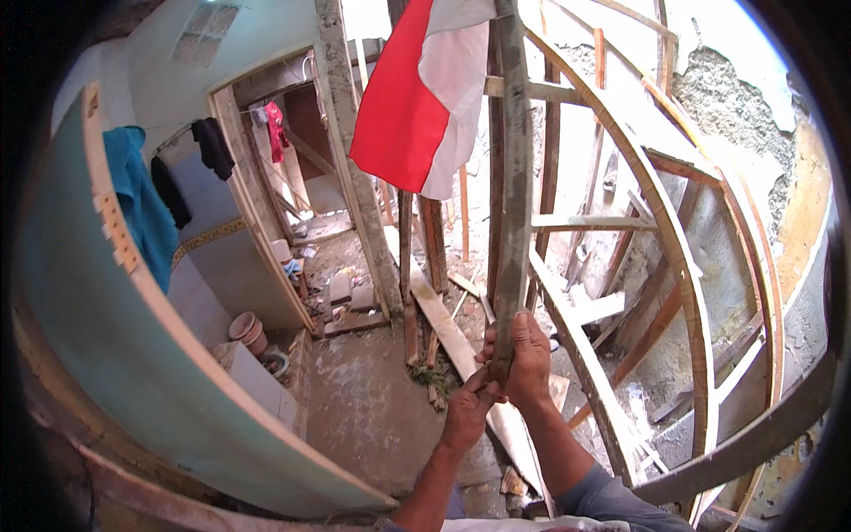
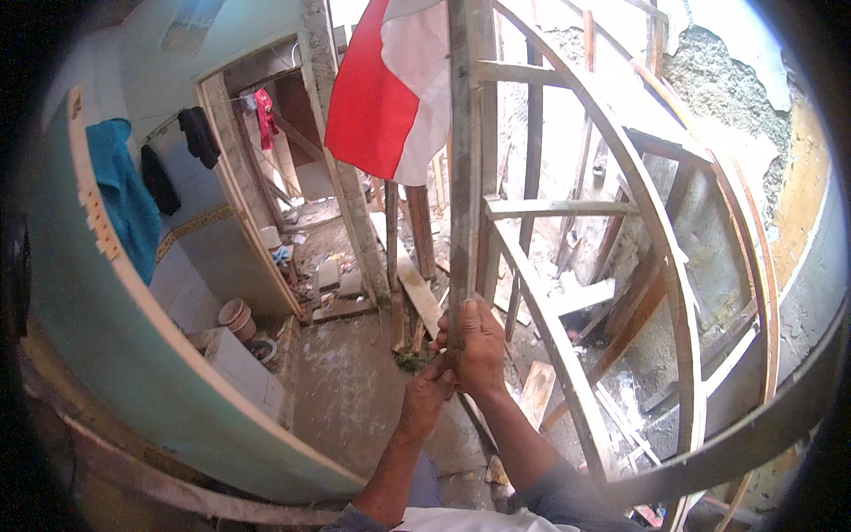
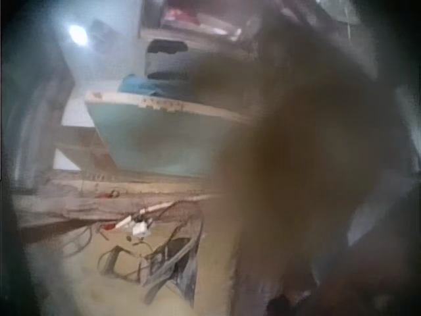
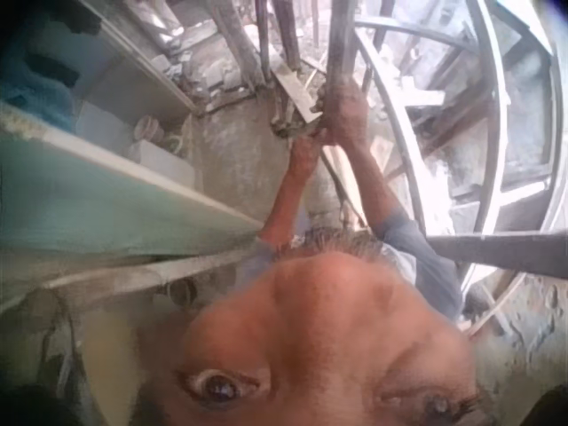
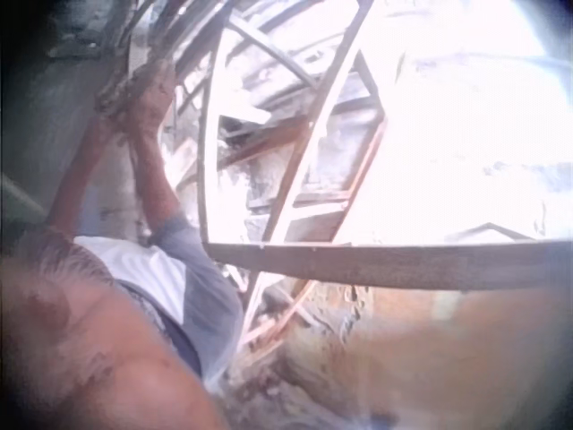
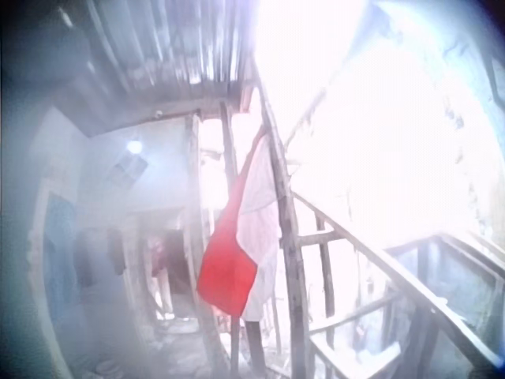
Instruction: The person ties a red and white flag to a long wooden pole using string, then carries the pole through a construction site and positions it against a metal gate. The person handles the flag, string, and pole throughout the sequence.
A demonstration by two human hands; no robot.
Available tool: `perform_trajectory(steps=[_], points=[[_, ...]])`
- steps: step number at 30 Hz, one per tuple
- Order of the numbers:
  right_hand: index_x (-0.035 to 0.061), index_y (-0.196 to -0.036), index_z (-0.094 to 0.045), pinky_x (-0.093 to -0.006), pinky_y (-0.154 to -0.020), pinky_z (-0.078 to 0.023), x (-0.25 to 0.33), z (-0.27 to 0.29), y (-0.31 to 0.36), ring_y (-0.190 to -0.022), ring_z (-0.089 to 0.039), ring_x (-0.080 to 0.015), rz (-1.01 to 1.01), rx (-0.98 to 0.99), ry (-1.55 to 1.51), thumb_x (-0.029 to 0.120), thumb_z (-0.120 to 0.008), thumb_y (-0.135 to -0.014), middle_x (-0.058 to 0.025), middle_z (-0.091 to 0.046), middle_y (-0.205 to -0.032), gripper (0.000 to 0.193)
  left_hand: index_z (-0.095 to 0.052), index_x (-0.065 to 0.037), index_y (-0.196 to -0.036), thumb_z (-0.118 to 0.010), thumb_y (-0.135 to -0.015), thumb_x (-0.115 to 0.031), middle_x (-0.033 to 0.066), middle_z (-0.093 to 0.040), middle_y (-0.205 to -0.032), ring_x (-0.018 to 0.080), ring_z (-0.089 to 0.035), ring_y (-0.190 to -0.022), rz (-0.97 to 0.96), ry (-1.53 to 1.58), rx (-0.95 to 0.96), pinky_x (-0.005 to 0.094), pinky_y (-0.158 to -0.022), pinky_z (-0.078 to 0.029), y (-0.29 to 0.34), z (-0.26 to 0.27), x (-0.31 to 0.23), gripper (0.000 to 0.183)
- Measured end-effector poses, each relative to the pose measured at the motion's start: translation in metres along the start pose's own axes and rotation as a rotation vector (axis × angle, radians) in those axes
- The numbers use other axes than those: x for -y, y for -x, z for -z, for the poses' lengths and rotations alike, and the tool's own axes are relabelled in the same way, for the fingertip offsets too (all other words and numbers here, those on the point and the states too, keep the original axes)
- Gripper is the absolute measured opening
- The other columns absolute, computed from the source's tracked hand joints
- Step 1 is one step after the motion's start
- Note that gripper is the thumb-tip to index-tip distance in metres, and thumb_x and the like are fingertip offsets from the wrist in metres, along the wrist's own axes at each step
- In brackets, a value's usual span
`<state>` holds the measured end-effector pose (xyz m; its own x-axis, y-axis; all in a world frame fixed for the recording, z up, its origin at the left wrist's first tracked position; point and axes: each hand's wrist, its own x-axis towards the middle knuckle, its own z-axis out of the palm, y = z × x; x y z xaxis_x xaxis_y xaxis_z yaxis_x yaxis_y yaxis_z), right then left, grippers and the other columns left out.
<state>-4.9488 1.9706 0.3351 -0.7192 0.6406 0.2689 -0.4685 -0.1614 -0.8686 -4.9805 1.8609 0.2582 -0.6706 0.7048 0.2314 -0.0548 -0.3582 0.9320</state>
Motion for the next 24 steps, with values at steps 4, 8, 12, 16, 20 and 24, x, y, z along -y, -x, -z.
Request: perform_trajectory(steps=[4,8,12,16,20,24], points=[[0.0038,-0.107,-0.059,-0.0285,-0.059,-0.055,0.023,0.022,-0.071,-0.068,-0.064,-0.0149,0.155,-0.102,-0.052,0.048,-0.045,-0.108,-0.007,-0.064,-0.086,0.047,-0.052,0.001,-0.144,-0.061,-0.105,-0.023,0.0072,-0.063,-0.119,0.0152,-0.066,-0.099,-0.012,0.147,0.114,0.0338,-0.092,-0.055,-0.071,0.014,0.024,0.047],[0.0055,-0.107,-0.06,-0.0241,-0.059,-0.05,0.049,0.029,-0.132,-0.066,-0.061,-0.013,0.225,-0.261,-0.018,0.054,-0.045,-0.106,-0.0058,-0.063,-0.085,0.051,-0.056,0.002,-0.14,-0.061,-0.105,-0.024,0.0086,-0.064,-0.12,0.0152,-0.067,-0.098,0.11,0.127,0.13,0.0334,-0.089,-0.057,-0.149,0.084,0.074,0.043],[0.0042,-0.118,-0.058,-0.025,-0.06,-0.049,0.061,0.031,-0.184,-0.071,-0.058,-0.0127,0.534,-0.452,-0.002,0.045,-0.046,-0.109,-0.0058,-0.062,-0.089,0.043,-0.061,0.001,-0.133,-0.064,-0.104,-0.021,0.0078,-0.069,-0.112,0.0126,-0.068,-0.09,0.112,0.136,0.038,0.0282,-0.083,-0.057,-0.254,0.142,0.085,0.037],[0.0017,-0.149,-0.044,-0.025,-0.059,-0.049,0.071,0.005,-0.246,-0.076,-0.054,-0.0109,0.74,-0.442,-0.009,0.04,-0.046,-0.11,-0.0064,-0.06,-0.099,0.055,-0.064,-0.001,-0.13,-0.062,-0.104,-0.021,0.0062,-0.069,-0.107,0.012,-0.068,-0.087,0.163,0.032,0.017,0.0273,-0.079,-0.058,-0.36,0.199,0.078,0.033],[0.0037,-0.121,-0.056,-0.026,-0.057,-0.047,0.094,-0.026,-0.309,-0.073,-0.056,-0.0126,0.797,-0.569,0.023,0.04,-0.046,-0.11,-0.0076,-0.061,-0.094,0.04,-0.064,-0.002,-0.129,-0.063,-0.104,-0.024,0.0051,-0.069,-0.108,0.0118,-0.067,-0.086,0.1,0.005,0.158,0.0286,-0.08,-0.058,-0.467,0.241,0.069,0.033],[0.0075,-0.11,-0.056,-0.0254,-0.056,-0.046,0.114,0.0,-0.377,-0.066,-0.054,-0.0119,0.807,-0.506,0.151,0.04,-0.049,-0.108,-0.0041,-0.059,-0.085,0.033,-0.065,0.0,-0.127,-0.062,-0.104,-0.023,0.0069,-0.069,-0.107,0.0116,-0.068,-0.084,0.052,-0.06,0.223,0.0277,-0.077,-0.057,-0.539,0.241,0.052,0.033]])
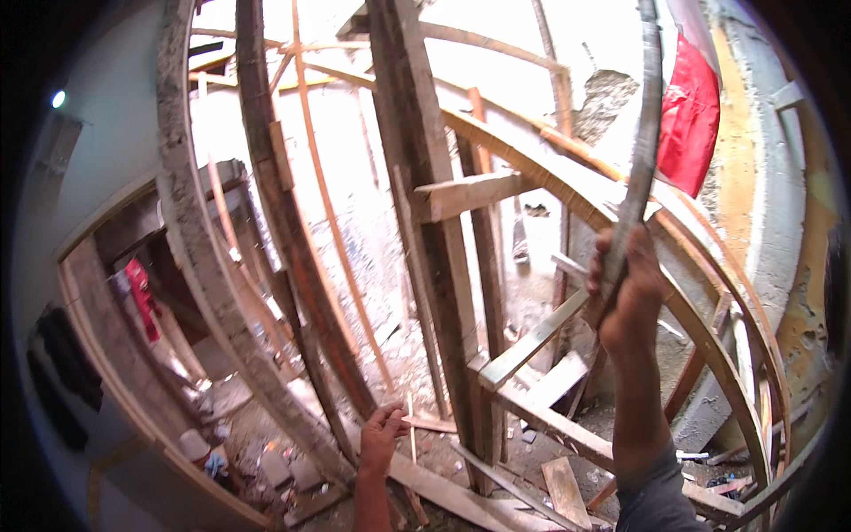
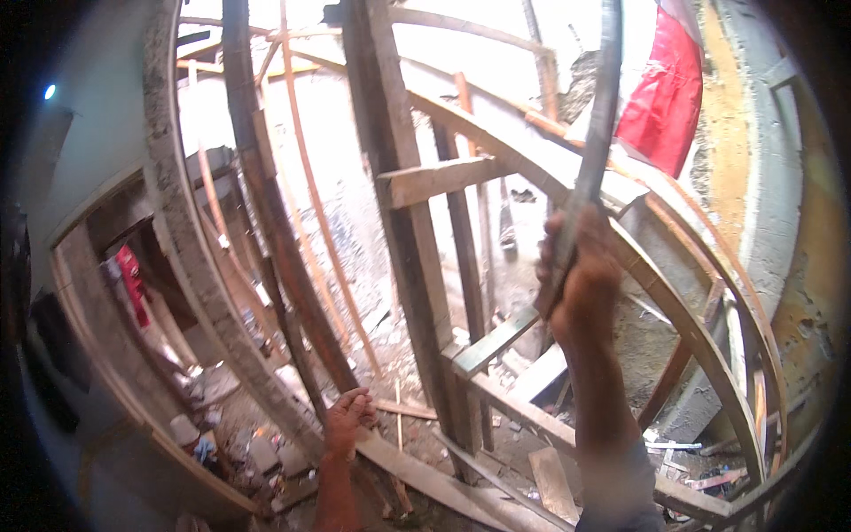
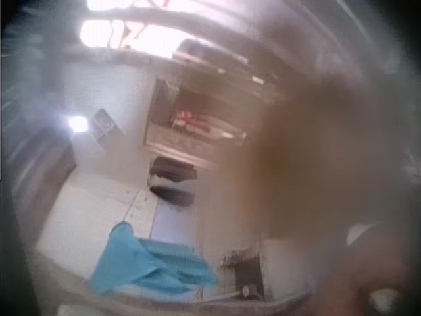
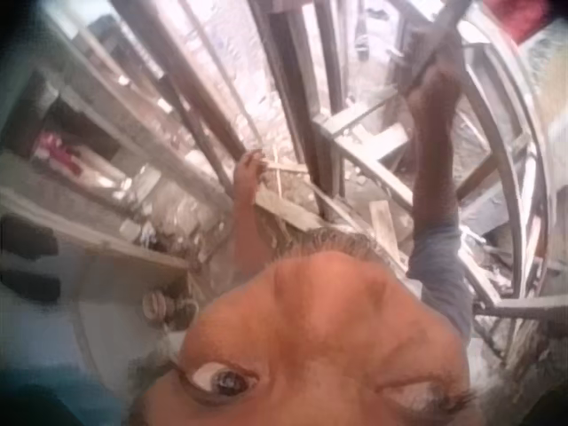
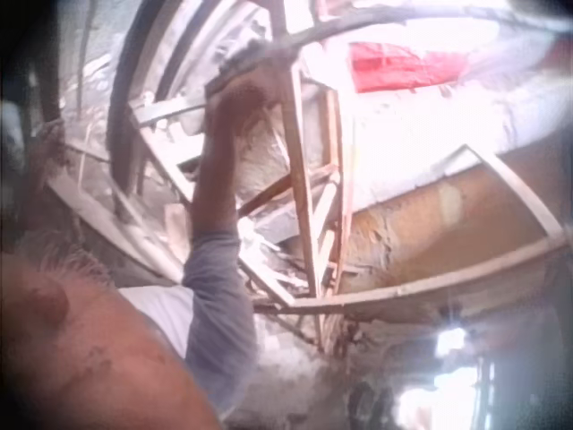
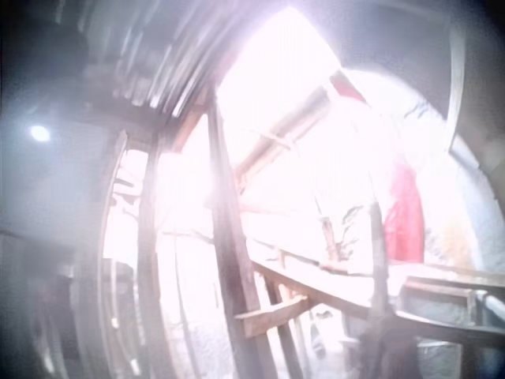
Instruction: The person ties a red and white flag to a long wooden pole using string, then carries the pole through a construction site and positions it against a metal gate. The person handles the flag, string, and pole throughout the sequence.
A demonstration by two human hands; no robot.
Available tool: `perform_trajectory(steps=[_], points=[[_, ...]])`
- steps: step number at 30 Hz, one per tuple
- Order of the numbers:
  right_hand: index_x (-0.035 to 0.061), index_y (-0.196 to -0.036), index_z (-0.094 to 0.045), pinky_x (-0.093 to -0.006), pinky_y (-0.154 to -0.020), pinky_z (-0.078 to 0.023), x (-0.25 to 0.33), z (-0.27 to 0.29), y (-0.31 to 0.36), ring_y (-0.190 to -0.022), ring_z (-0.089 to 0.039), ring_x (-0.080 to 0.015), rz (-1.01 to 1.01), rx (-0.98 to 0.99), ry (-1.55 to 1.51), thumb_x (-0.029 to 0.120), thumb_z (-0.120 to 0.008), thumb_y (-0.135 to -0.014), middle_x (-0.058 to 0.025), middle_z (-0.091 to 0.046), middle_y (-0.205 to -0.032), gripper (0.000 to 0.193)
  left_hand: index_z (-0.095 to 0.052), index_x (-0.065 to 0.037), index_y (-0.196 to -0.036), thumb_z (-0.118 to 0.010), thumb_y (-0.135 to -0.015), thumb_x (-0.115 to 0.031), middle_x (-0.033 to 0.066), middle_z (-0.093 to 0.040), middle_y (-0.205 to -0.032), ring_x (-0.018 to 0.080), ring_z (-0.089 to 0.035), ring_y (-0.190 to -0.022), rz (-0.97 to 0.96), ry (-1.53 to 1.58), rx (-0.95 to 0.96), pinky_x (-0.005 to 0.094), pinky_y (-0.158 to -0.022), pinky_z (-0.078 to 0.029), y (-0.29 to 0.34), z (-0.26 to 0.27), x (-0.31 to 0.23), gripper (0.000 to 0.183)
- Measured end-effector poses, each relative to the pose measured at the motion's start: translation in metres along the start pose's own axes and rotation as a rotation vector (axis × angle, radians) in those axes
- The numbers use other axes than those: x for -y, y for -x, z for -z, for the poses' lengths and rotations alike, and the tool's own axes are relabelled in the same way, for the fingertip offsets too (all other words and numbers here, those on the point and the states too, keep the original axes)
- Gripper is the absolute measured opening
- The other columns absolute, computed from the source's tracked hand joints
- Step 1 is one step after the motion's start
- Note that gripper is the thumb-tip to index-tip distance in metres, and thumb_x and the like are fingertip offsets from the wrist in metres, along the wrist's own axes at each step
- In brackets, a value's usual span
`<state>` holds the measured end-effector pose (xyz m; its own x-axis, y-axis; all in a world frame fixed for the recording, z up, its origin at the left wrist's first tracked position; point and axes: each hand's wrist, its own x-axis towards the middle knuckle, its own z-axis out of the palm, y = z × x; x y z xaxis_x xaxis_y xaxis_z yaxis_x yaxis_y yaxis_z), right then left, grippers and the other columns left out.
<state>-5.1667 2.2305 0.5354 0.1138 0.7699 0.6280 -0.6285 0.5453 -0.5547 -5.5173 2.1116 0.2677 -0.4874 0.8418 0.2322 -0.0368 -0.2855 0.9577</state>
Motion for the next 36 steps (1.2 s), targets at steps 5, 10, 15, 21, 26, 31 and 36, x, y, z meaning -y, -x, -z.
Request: perform_trajectory(steps=[5,10,15,21,26,31,36], points=[[0.0113,-0.116,-0.055,-0.025,-0.055,-0.044,0.004,-0.047,-0.099,-0.064,-0.051,-0.0093,0.063,0.056,0.08,0.034,-0.056,-0.106,-0.0005,-0.054,-0.079,0.024,-0.065,0.004,-0.126,-0.061,-0.103,-0.021,0.009,-0.07,-0.106,0.0149,-0.067,-0.09,-0.185,-0.091,0.154,0.0313,-0.084,-0.056,-0.062,-0.029,-0.08,0.034],[0.0048,-0.14,-0.054,-0.0258,-0.052,-0.045,-0.028,-0.096,-0.19,-0.061,-0.049,-0.0085,0.098,0.096,0.126,0.03,-0.063,-0.101,-0.0013,-0.055,-0.081,0.047,-0.065,0.004,-0.128,-0.066,-0.1,-0.021,0.01,-0.072,-0.109,0.0148,-0.067,-0.091,-0.358,-0.274,0.193,0.0291,-0.083,-0.054,-0.09,-0.043,-0.159,0.037],[0.0116,-0.129,-0.057,-0.0348,-0.068,-0.05,-0.03,-0.126,-0.25,-0.082,-0.054,-0.0146,0.037,0.185,0.255,0.032,-0.068,-0.1,-0.0028,-0.055,-0.093,0.037,-0.066,0.001,-0.129,-0.067,-0.1,-0.028,0.0114,-0.072,-0.112,0.0161,-0.066,-0.096,-0.469,-0.367,0.24,0.0315,-0.088,-0.053,-0.126,-0.072,-0.212,0.041],[0.0067,-0.144,-0.052,-0.0328,-0.046,-0.046,-0.062,-0.16,-0.261,-0.061,-0.056,-0.015,0.058,0.124,0.115,0.024,-0.07,-0.098,-0.0074,-0.06,-0.084,0.052,-0.065,0.0,-0.129,-0.071,-0.097,-0.028,0.0107,-0.068,-0.115,0.0182,-0.063,-0.103,-0.707,-0.409,0.112,0.0361,-0.092,-0.053,-0.161,-0.106,-0.264,0.043],[0.0031,-0.143,-0.052,-0.0341,-0.048,-0.05,-0.088,-0.145,-0.265,-0.061,-0.057,-0.0159,0.054,0.128,0.196,0.026,-0.071,-0.097,-0.0099,-0.062,-0.088,0.055,-0.062,-0.005,-0.135,-0.07,-0.097,-0.023,0.015,-0.062,-0.138,0.0277,-0.057,-0.127,-1.034,-0.607,0.046,0.0402,-0.106,-0.046,-0.205,-0.134,-0.259,0.043],[0.0055,-0.133,-0.056,-0.0323,-0.057,-0.054,-0.087,-0.117,-0.271,-0.068,-0.06,-0.0151,0.028,0.148,0.189,0.027,-0.072,-0.097,-0.0061,-0.062,-0.089,0.045,-0.059,-0.007,-0.136,-0.07,-0.095,-0.023,0.0159,-0.06,-0.138,0.0327,-0.051,-0.135,-1.248,-0.818,-0.122,0.0446,-0.115,-0.038,-0.231,-0.168,-0.248,0.045],[0.0011,-0.147,-0.046,-0.0321,-0.061,-0.059,-0.084,-0.096,-0.277,-0.086,-0.066,-0.0202,0.034,0.167,0.221,0.027,-0.072,-0.097,-0.0162,-0.065,-0.113,0.062,-0.063,-0.01,-0.124,-0.072,-0.091,-0.023,0.0114,-0.065,-0.125,0.0326,-0.055,-0.127,-1.395,-0.786,-0.257,0.0465,-0.112,-0.037,-0.252,-0.185,-0.243,0.036]])
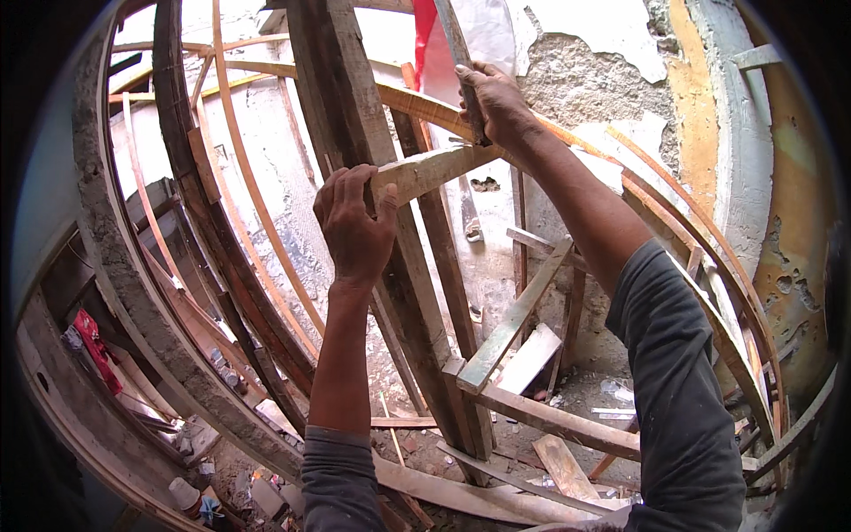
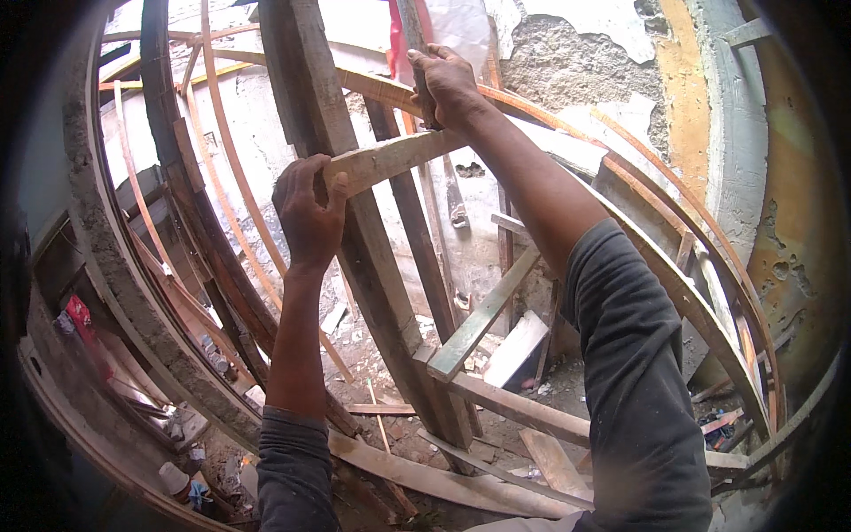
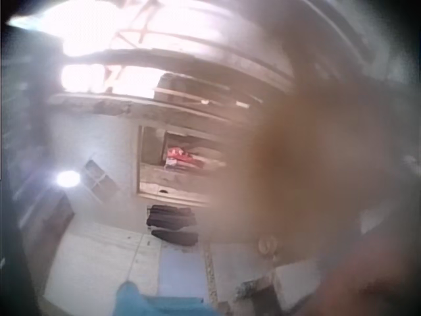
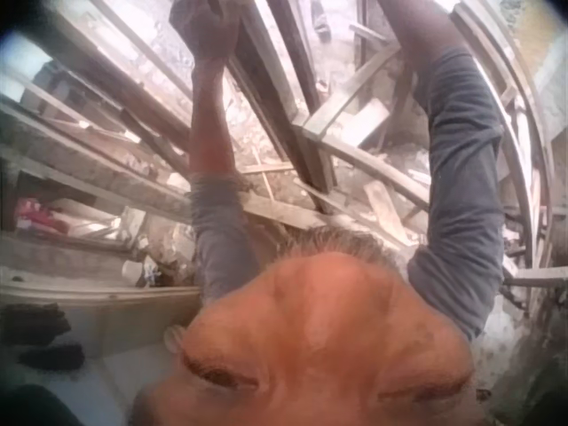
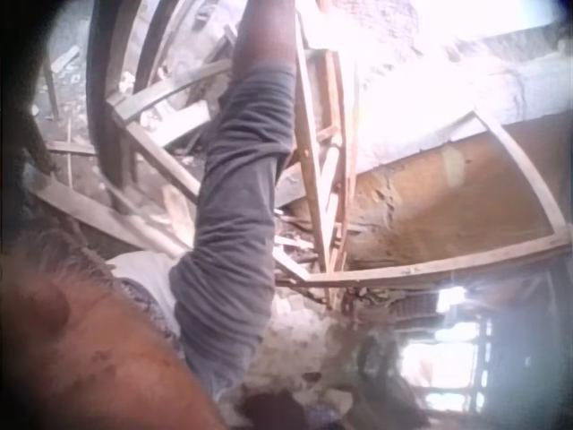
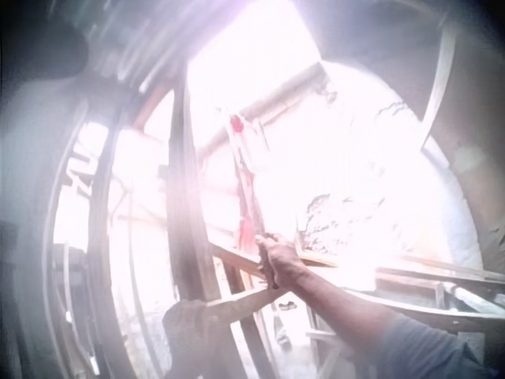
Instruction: The person ties a red and white flag to a long wooden pole using string, then carries the pole through a construction site and positions it against a metal gate. The person handles the flag, string, and pole throughout the sequence.
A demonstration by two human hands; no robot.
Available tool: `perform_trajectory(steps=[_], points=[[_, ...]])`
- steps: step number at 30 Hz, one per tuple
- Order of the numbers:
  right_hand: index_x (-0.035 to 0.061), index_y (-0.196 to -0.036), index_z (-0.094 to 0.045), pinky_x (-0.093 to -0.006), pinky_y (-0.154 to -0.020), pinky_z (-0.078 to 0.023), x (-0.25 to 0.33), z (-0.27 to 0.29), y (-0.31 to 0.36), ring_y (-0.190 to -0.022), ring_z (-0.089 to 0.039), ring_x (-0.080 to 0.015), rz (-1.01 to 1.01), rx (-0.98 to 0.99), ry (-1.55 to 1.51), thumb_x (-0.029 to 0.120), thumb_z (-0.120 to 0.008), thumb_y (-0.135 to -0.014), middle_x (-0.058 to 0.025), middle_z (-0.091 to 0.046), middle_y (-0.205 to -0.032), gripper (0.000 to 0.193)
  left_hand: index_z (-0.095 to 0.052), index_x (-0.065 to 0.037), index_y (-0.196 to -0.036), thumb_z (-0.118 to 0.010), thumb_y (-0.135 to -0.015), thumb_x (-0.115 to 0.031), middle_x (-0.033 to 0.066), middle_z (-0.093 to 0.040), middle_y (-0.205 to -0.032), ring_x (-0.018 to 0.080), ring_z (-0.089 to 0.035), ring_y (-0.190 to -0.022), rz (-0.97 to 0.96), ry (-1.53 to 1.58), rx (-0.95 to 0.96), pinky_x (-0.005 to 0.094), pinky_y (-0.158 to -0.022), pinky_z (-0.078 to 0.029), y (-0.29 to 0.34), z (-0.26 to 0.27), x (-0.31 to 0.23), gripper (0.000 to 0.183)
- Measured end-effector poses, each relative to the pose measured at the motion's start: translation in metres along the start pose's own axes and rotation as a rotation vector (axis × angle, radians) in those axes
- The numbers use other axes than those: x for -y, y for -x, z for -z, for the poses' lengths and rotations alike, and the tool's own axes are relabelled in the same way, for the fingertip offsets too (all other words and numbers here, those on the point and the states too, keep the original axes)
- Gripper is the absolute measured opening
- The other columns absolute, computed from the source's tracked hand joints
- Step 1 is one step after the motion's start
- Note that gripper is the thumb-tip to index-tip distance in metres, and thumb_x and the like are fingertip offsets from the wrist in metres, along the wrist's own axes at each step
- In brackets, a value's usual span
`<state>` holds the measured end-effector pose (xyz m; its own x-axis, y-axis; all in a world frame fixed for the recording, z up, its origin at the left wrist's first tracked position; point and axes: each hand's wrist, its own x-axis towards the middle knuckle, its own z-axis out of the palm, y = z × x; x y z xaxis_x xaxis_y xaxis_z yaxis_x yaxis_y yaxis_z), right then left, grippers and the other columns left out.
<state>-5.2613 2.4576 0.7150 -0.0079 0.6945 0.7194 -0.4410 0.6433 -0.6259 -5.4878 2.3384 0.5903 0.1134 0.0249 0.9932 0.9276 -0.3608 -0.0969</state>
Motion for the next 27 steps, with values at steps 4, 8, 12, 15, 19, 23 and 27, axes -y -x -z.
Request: perform_trajectory(steps=[4,8,12,15,19,23,27], points=[[0.0023,-0.148,-0.046,-0.0324,-0.06,-0.059,-0.009,0.006,0.012,-0.087,-0.065,-0.0204,-0.044,-0.054,0.034,0.029,-0.073,-0.096,-0.015,-0.065,-0.114,0.064,-0.065,-0.011,-0.112,-0.072,-0.09,-0.02,0.0103,-0.067,-0.114,0.0324,-0.058,-0.119,0.039,0.029,-0.04,0.0455,-0.111,-0.038,-0.002,-0.003,0.002,0.025],[0.0049,-0.142,-0.053,-0.0262,-0.053,-0.052,-0.004,0.007,0.04,-0.072,-0.06,-0.0112,-0.008,-0.111,0.047,0.028,-0.071,-0.098,-0.0057,-0.064,-0.094,0.053,-0.064,-0.012,-0.105,-0.07,-0.089,-0.017,0.0091,-0.066,-0.103,0.0308,-0.061,-0.108,0.039,0.02,-0.096,0.0452,-0.104,-0.041,-0.004,-0.007,0.005,0.017],[0.0047,-0.137,-0.057,-0.0297,-0.046,-0.049,0.008,0.03,0.067,-0.066,-0.058,-0.0134,0.037,-0.087,0.028,0.025,-0.068,-0.099,-0.0075,-0.062,-0.093,0.044,-0.066,-0.011,-0.098,-0.07,-0.088,-0.015,0.0085,-0.067,-0.097,0.0302,-0.063,-0.099,0.008,0.071,-0.134,0.0449,-0.095,-0.045,-0.006,-0.018,0.015,0.012],[0.0021,-0.138,-0.052,-0.027,-0.044,-0.047,0.004,0.064,0.113,-0.058,-0.053,-0.0103,0.064,-0.097,0.096,0.026,-0.067,-0.1,-0.007,-0.058,-0.089,0.047,-0.066,-0.008,-0.095,-0.069,-0.09,-0.012,0.0101,-0.068,-0.093,0.0318,-0.065,-0.092,-0.035,0.139,-0.166,0.0447,-0.09,-0.048,-0.004,-0.028,0.016,0.007],[-0.0052,-0.131,-0.058,-0.0279,-0.064,-0.05,0.03,0.12,0.229,-0.075,-0.057,-0.0106,-0.048,-0.148,0.478,0.038,-0.071,-0.097,-0.0045,-0.063,-0.087,0.056,-0.068,-0.004,-0.102,-0.065,-0.095,-0.016,0.0136,-0.071,-0.1,0.0358,-0.067,-0.097,-0.072,0.092,-0.115,0.0476,-0.09,-0.051,-0.011,-0.026,0.021,0.014],[0.0065,-0.131,-0.06,-0.0219,-0.051,-0.039,0.031,0.155,0.361,-0.061,-0.048,-0.0033,-0.029,-0.357,0.612,0.04,-0.075,-0.096,0.004,-0.054,-0.08,0.051,-0.069,-0.004,-0.104,-0.062,-0.099,-0.02,0.0154,-0.072,-0.102,0.0367,-0.068,-0.098,-0.148,-0.011,-0.061,0.0475,-0.089,-0.052,-0.007,-0.041,0.061,0.019],[0.0018,-0.138,-0.056,-0.0309,-0.085,-0.051,0.031,0.142,0.473,-0.095,-0.06,-0.0122,-0.056,-0.49,0.811,0.036,-0.078,-0.093,-0.0047,-0.065,-0.102,0.061,-0.07,-0.013,-0.111,-0.056,-0.103,-0.044,0.0044,-0.073,-0.11,0.028,-0.068,-0.104,0.087,-0.17,0.125,0.0381,-0.097,-0.049,-0.022,0.004,0.038,0.035]])
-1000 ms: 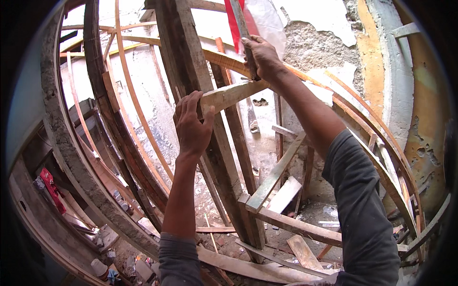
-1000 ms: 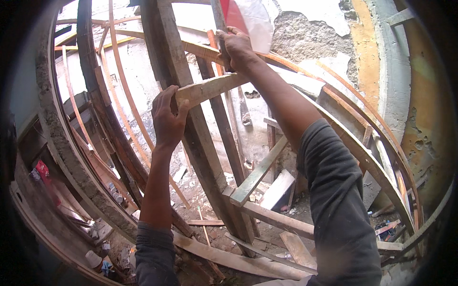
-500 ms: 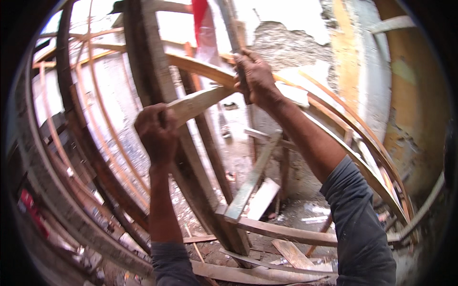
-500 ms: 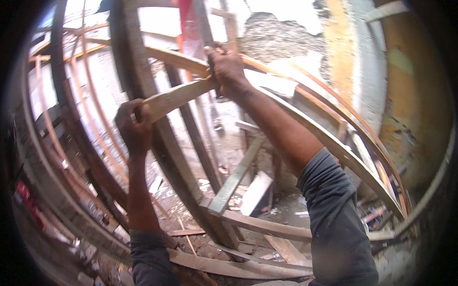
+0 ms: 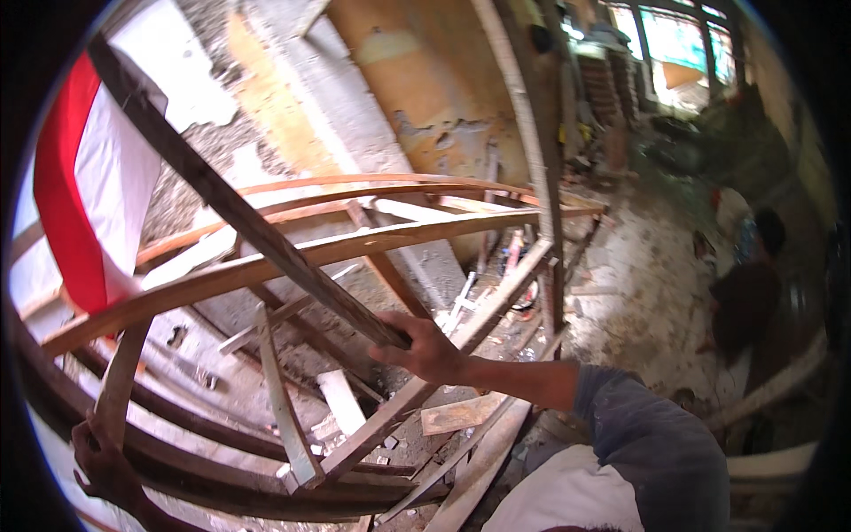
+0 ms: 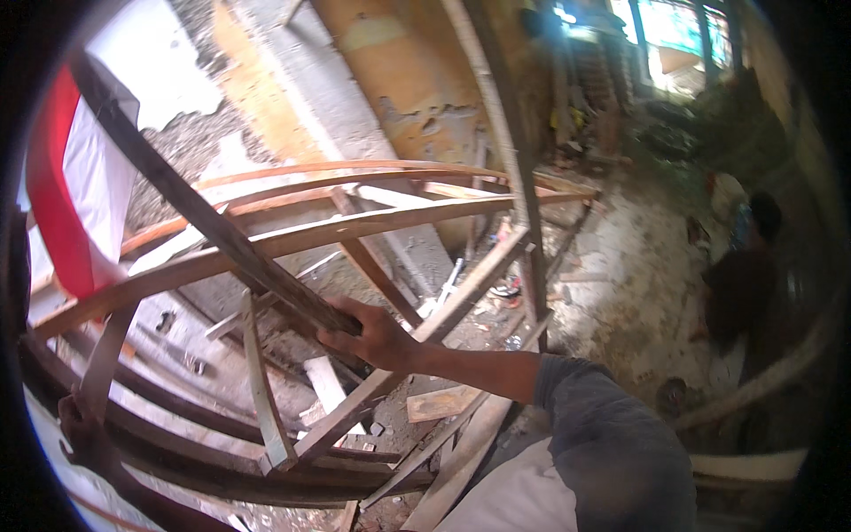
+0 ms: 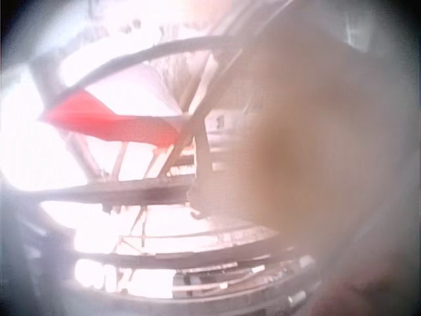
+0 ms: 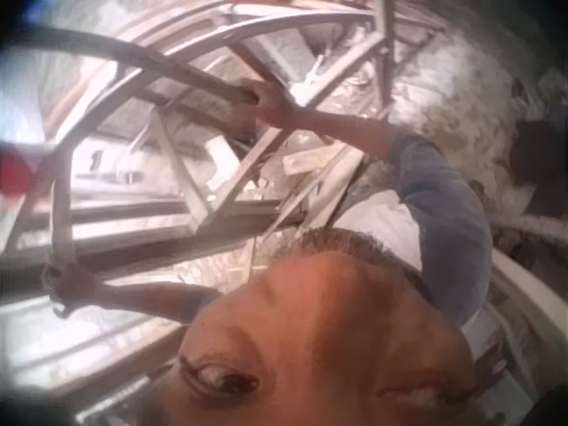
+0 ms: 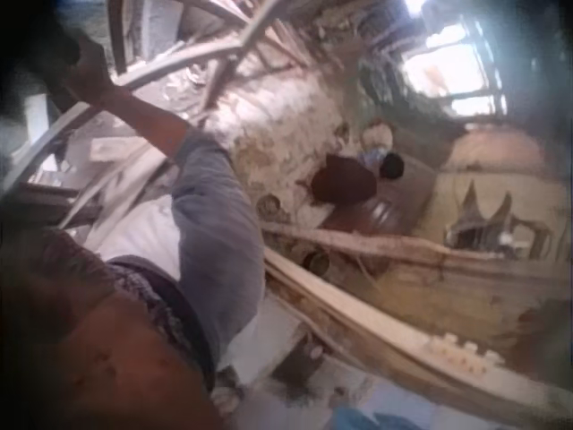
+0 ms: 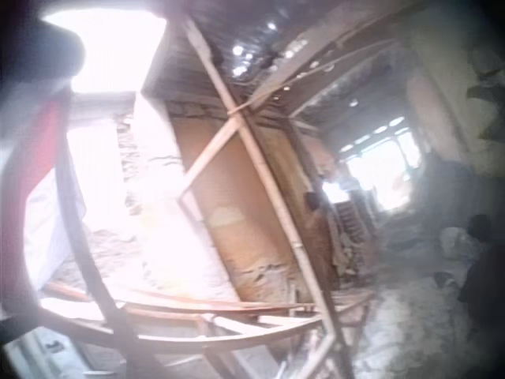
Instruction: The person ties a red and white flag to a long wooden pole using string, then carries the pole through a construction site and positions it against a metal gate. The person handles the flag, string, and pole throughout the sequence.
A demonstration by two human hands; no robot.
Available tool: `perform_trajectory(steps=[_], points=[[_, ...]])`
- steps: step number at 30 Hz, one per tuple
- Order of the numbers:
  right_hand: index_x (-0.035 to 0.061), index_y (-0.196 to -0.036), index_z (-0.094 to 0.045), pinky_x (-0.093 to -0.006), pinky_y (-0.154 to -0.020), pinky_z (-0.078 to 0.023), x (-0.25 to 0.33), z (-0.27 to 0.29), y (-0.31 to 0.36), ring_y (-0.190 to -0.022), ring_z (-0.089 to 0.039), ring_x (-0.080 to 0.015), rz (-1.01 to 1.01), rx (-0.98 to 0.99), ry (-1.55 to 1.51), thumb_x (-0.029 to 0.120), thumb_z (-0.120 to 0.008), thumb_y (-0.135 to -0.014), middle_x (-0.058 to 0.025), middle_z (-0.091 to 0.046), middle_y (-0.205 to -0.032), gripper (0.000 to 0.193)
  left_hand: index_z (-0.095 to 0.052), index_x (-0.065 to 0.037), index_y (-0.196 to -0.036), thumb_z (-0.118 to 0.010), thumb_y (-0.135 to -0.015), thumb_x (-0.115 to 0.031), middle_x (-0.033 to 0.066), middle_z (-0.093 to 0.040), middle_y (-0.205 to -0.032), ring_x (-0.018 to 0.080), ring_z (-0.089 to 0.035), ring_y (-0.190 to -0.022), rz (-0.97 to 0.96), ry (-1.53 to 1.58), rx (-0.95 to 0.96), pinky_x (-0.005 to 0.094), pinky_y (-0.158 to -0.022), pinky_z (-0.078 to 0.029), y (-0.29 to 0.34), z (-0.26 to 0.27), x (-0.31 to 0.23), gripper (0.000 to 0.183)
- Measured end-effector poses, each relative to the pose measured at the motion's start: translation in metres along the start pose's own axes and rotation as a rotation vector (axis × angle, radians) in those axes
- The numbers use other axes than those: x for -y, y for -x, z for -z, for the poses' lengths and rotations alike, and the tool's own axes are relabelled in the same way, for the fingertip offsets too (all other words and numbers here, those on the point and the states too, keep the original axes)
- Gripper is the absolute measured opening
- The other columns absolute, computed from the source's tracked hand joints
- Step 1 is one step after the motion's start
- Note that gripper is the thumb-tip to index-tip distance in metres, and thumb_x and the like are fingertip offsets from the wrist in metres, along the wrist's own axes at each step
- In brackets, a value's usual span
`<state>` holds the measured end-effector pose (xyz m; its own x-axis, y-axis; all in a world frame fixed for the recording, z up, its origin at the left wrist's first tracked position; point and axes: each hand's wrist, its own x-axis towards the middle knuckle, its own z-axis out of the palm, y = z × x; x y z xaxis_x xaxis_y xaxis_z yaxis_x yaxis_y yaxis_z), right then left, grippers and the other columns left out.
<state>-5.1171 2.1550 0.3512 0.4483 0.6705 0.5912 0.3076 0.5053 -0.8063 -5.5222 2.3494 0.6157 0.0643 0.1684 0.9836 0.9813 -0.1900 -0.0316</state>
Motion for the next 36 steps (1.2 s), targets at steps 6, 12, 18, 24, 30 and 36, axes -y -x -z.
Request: perform_trajectory(steps=[6,12,18,24,30,36], points=[[0.0022,-0.138,-0.059,-0.0297,-0.09,-0.051,-0.003,0.068,0.117,-0.101,-0.062,-0.0109,-0.121,-0.166,0.19,0.025,-0.08,-0.092,-0.0063,-0.068,-0.109,0.056,-0.058,-0.011,-0.144,-0.055,-0.104,-0.046,0.014,-0.057,-0.146,0.0325,-0.05,-0.138,-0.143,0.956,-0.122,0.0455,-0.115,-0.04,-0.025,-0.023,-0.125,0.053],[0.0023,-0.133,-0.063,-0.0297,-0.086,-0.052,0.003,0.079,0.2,-0.097,-0.068,-0.0142,-0.027,-0.196,0.151,0.012,-0.086,-0.083,-0.01,-0.072,-0.11,0.056,-0.054,-0.003,-0.145,-0.056,-0.101,-0.055,0.0169,-0.055,-0.146,0.0312,-0.052,-0.134,0.111,1.457,-0.07,0.0455,-0.112,-0.042,-0.069,-0.082,-0.234,0.068],[0.0031,-0.132,-0.064,-0.0327,-0.081,-0.055,0.025,0.12,0.257,-0.093,-0.071,-0.019,-0.049,-0.237,0.369,0.016,-0.087,-0.081,-0.0108,-0.073,-0.106,0.057,-0.056,-0.002,-0.143,-0.058,-0.101,-0.049,0.0164,-0.057,-0.142,0.0297,-0.055,-0.129,0.312,1.928,0.155,0.0443,-0.109,-0.044,-0.067,-0.079,-0.362,0.063],[0.0064,-0.129,-0.068,-0.0344,-0.084,-0.054,0.014,0.157,0.282,-0.094,-0.071,-0.0234,-0.185,-0.41,0.558,0.029,-0.085,-0.085,-0.0126,-0.071,-0.105,0.052,-0.057,-0.002,-0.141,-0.06,-0.101,-0.044,0.0158,-0.058,-0.139,0.0281,-0.057,-0.125,0.431,2.325,0.418,0.0431,-0.105,-0.047,-0.009,-0.053,-0.446,0.058],[0.008,-0.128,-0.067,-0.0394,-0.086,-0.053,-0.061,0.221,0.323,-0.098,-0.068,-0.0288,-0.249,-0.669,0.72,0.022,-0.085,-0.083,-0.0143,-0.069,-0.107,0.051,-0.058,-0.001,-0.138,-0.062,-0.101,-0.038,0.0152,-0.06,-0.135,0.0266,-0.06,-0.12,0.438,2.647,1.044,0.0419,-0.102,-0.049,0.119,0.022,-0.535,0.053],[0.0097,-0.128,-0.068,-0.0446,-0.09,-0.053,-0.126,0.328,0.394,-0.102,-0.068,-0.0329,-0.612,-0.678,0.849,0.026,-0.084,-0.083,-0.0153,-0.07,-0.111,0.05,-0.061,0.003,-0.134,-0.073,-0.096,-0.027,0.0125,-0.065,-0.127,0.0226,-0.059,-0.119,-0.003,2.301,1.327,0.04,-0.105,-0.046,0.275,0.118,-0.634,0.049]])
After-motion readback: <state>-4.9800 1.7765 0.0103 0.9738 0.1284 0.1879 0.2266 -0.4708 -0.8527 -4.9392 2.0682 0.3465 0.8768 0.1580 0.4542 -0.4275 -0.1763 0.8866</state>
